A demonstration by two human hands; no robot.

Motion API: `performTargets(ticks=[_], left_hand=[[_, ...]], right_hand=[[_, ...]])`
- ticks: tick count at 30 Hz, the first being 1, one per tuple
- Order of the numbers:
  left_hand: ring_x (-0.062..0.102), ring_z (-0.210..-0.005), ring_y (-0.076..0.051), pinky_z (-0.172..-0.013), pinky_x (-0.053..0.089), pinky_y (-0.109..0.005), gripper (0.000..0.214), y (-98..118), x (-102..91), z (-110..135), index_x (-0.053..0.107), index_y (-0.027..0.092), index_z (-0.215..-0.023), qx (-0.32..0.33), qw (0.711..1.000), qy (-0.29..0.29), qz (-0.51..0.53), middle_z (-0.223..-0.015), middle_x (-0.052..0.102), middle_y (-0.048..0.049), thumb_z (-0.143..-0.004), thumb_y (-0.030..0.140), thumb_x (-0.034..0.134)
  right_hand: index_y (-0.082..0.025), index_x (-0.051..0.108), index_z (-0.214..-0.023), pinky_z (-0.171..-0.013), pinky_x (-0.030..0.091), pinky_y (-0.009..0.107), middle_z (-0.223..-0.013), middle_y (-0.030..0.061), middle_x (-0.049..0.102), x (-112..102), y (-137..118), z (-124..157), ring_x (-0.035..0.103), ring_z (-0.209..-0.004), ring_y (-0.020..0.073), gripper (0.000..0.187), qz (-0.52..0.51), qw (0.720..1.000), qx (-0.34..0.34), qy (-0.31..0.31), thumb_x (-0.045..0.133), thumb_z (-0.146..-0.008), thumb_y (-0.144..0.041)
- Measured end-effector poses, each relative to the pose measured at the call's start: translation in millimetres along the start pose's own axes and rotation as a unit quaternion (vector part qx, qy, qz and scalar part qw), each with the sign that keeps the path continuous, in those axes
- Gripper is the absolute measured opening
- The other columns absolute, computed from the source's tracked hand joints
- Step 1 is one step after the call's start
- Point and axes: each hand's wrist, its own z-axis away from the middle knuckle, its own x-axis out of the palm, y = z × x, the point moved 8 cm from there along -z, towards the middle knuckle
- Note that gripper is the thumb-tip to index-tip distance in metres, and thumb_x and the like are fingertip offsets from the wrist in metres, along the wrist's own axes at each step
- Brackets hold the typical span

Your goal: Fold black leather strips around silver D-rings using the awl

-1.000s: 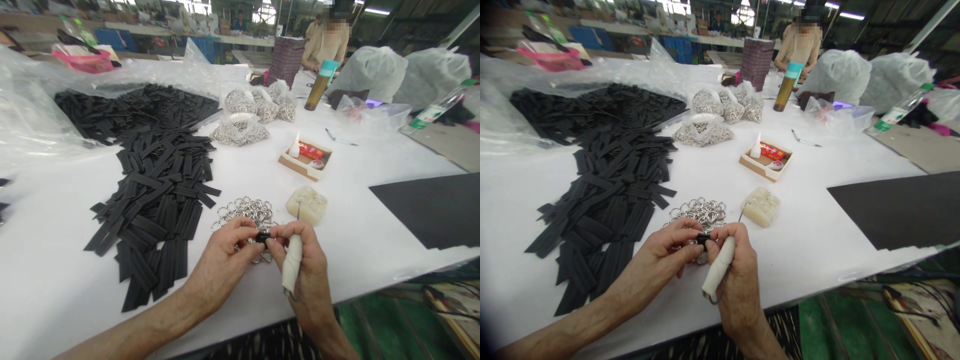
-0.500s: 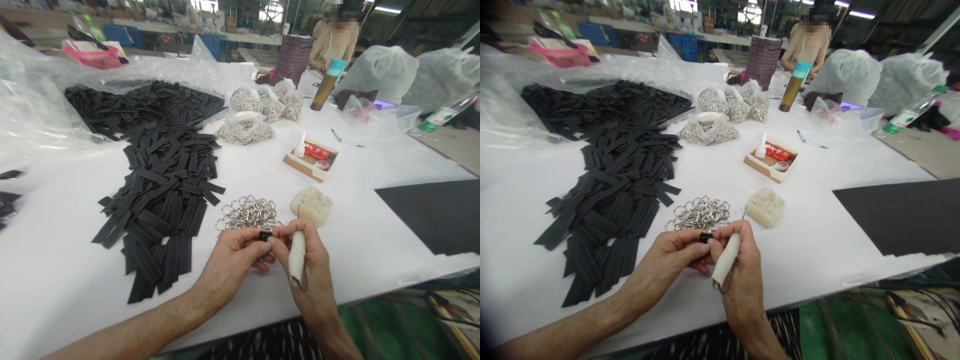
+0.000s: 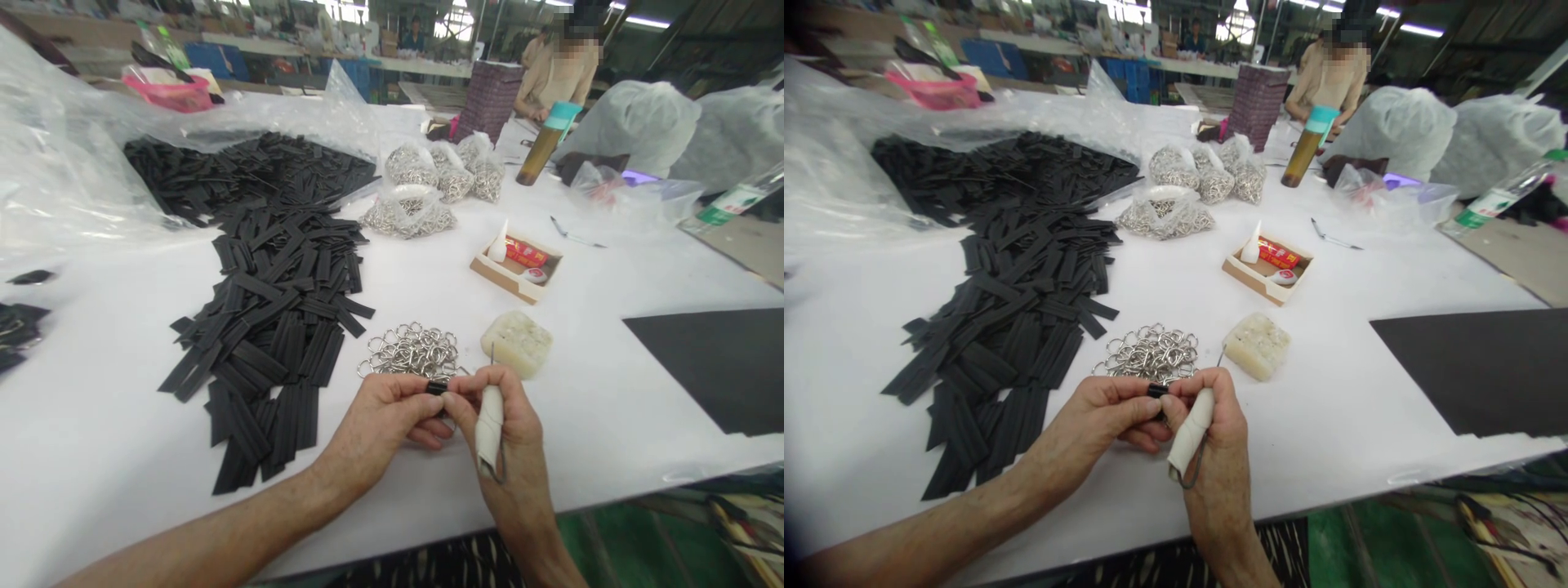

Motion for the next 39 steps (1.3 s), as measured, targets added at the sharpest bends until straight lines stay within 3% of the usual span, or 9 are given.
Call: performTargets(ticks=[23,31,35,39], left_hand=[[0.067,-0.062,-0.019,-0.063,0.054,-0.029,0.016,-2,-0.5,0,0.064,0.012,-0.069,-0.001,1.000,-0.011,-0.001,-0.066,0.069,-0.0072,-0.071,0.028,0.064],[0.066,-0.059,-0.017,-0.062,0.055,-0.028,0.014,-6,-0.6,-3,0.063,0.013,-0.068,-0.006,1.000,-0.017,0.018,-0.062,0.068,-0.0051,-0.072,0.026,0.063],[0.065,-0.057,-0.016,-0.057,0.054,-0.024,0.014,-4,-2.5,-3,0.064,0.012,-0.068,-0.005,1.000,-0.008,0.004,-0.059,0.067,-0.0043,-0.071,0.025,0.065],[0.063,-0.052,-0.013,-0.054,0.053,-0.020,0.016,-1,-2.7,-3,0.065,0.010,-0.067,-0.016,1.000,-0.012,0.006,-0.062,0.069,-0.0058,-0.071,0.026,0.065]], right_hand=[[-0.020,0.050,-0.082,-0.046,0.043,0.018,-0.076,-0.0009,0.060,4,-4,2,0.055,-0.060,0.0114,0.013,0.005,1.000,-0.006,-0.006,0.062,-0.081,-0.027],[-0.020,0.051,-0.078,-0.049,0.044,0.018,-0.072,-0.0014,0.058,5,-10,0,0.055,-0.064,0.0124,0.013,0.000,1.000,-0.013,0.022,0.063,-0.079,-0.024],[-0.021,0.053,-0.078,-0.051,0.045,0.018,-0.073,-0.0013,0.061,-3,-12,2,0.056,-0.063,0.0118,0.013,0.007,1.000,-0.021,0.016,0.064,-0.080,-0.027],[-0.022,0.054,-0.082,-0.055,0.046,0.019,-0.074,-0.0011,0.063,-31,-13,2,0.056,-0.063,0.0121,0.018,0.033,0.999,-0.029,0.011,0.064,-0.082,-0.036]])
